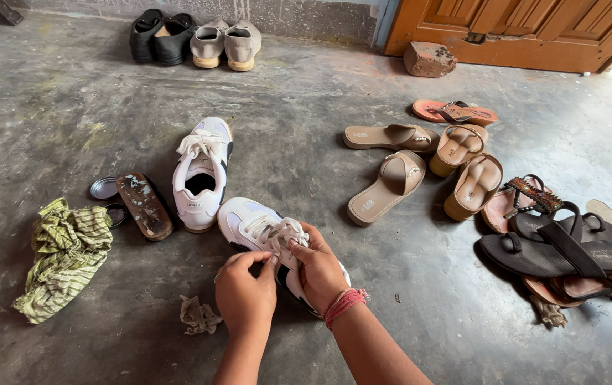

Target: The person cleans a pair of white sneakers using a cloth. They wipe the laces, the upper surface, and the soles of the shoes. After cleaning, the person places the sneakers neatly next to other footwear on the floor.

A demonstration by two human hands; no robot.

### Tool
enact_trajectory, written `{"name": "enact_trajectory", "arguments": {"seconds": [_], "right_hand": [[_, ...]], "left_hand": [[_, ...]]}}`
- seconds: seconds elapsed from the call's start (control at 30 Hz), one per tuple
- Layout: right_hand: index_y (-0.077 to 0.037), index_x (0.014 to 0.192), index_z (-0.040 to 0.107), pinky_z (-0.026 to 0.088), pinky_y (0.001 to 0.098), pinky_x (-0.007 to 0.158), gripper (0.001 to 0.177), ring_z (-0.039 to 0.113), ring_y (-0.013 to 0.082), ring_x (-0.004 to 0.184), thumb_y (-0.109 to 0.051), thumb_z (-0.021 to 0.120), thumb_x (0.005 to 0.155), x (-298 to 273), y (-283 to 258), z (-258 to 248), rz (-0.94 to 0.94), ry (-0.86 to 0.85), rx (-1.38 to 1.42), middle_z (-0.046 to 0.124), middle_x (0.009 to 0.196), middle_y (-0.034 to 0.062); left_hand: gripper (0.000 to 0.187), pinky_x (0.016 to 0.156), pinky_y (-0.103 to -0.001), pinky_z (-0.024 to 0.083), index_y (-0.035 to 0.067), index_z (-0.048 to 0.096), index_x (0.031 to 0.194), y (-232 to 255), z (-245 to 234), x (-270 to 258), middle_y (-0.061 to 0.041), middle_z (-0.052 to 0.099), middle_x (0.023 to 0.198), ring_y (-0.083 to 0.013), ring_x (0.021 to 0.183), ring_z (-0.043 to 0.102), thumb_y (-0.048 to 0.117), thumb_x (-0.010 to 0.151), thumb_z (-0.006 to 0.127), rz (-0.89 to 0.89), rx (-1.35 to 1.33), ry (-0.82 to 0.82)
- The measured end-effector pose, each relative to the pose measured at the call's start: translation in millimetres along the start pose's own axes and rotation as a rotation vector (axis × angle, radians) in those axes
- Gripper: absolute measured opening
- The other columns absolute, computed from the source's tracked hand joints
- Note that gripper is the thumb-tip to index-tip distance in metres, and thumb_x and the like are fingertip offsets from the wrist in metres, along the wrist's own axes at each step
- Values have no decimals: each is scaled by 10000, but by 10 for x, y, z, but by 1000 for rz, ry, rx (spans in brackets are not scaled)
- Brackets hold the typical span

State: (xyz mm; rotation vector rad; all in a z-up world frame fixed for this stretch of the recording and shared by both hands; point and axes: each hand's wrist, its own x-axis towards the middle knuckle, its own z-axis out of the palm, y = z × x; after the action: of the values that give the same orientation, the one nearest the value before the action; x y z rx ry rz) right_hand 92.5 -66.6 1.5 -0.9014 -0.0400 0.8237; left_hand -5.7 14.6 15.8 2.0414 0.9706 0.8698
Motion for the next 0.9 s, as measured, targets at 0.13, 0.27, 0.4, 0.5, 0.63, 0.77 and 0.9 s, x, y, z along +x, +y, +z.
{"name": "enact_trajectory", "arguments": {"seconds": [0.13,0.27,0.4,0.5,0.63,0.77,0.9], "right_hand": [[-94,1341,542,561,388,956,344,676,223,1066,-36,495,1006,-46,-35,38,17,16,-9,680,1187,129],[-96,1346,541,569,382,958,348,679,219,1069,-44,492,1005,-62,-47,68,23,23,-29,681,1193,128],[-83,1357,534,568,363,967,357,681,212,1087,-37,494,1006,-41,-29,41,-19,-20,-12,680,1211,120],[-92,1361,530,563,376,951,375,677,225,1063,-24,498,994,-30,-24,18,-11,-12,4,680,1189,127],[-84,1373,538,555,376,949,385,674,222,1055,-24,503,994,-14,-11,-3,-19,-3,-18,683,1183,124],[-81,1379,533,547,370,976,393,673,220,1080,-16,501,993,4,18,-10,-37,-19,1,683,1201,122],[-80,1393,520,540,366,996,396,664,214,1115,-29,494,1001,-9,3,-9,-37,-29,-9,678,1221,120]], "left_hand": [[89,761,-433,542,97,798,860,11,57,76,-92,769,897,-321,864,706,155,792,792,48,74,18],[77,745,-428,545,95,791,852,-14,27,94,-89,774,855,-307,804,719,150,801,776,179,97,8],[75,725,-428,543,116,796,844,-15,-20,28,-73,775,826,-294,780,713,179,806,784,187,150,-78],[52,697,-457,524,125,799,822,-2,50,87,-69,778,819,-287,792,719,161,800,768,183,211,-33],[67,718,-444,536,147,799,854,-16,128,168,-69,775,820,-282,803,719,176,817,752,158,189,-13],[65,719,-453,532,141,788,856,-29,107,97,-66,775,840,-286,806,719,187,829,750,139,236,-56],[77,731,-449,536,137,777,868,-48,71,4,-51,773,856,-283,827,716,205,849,745,116,278,-95]]}}
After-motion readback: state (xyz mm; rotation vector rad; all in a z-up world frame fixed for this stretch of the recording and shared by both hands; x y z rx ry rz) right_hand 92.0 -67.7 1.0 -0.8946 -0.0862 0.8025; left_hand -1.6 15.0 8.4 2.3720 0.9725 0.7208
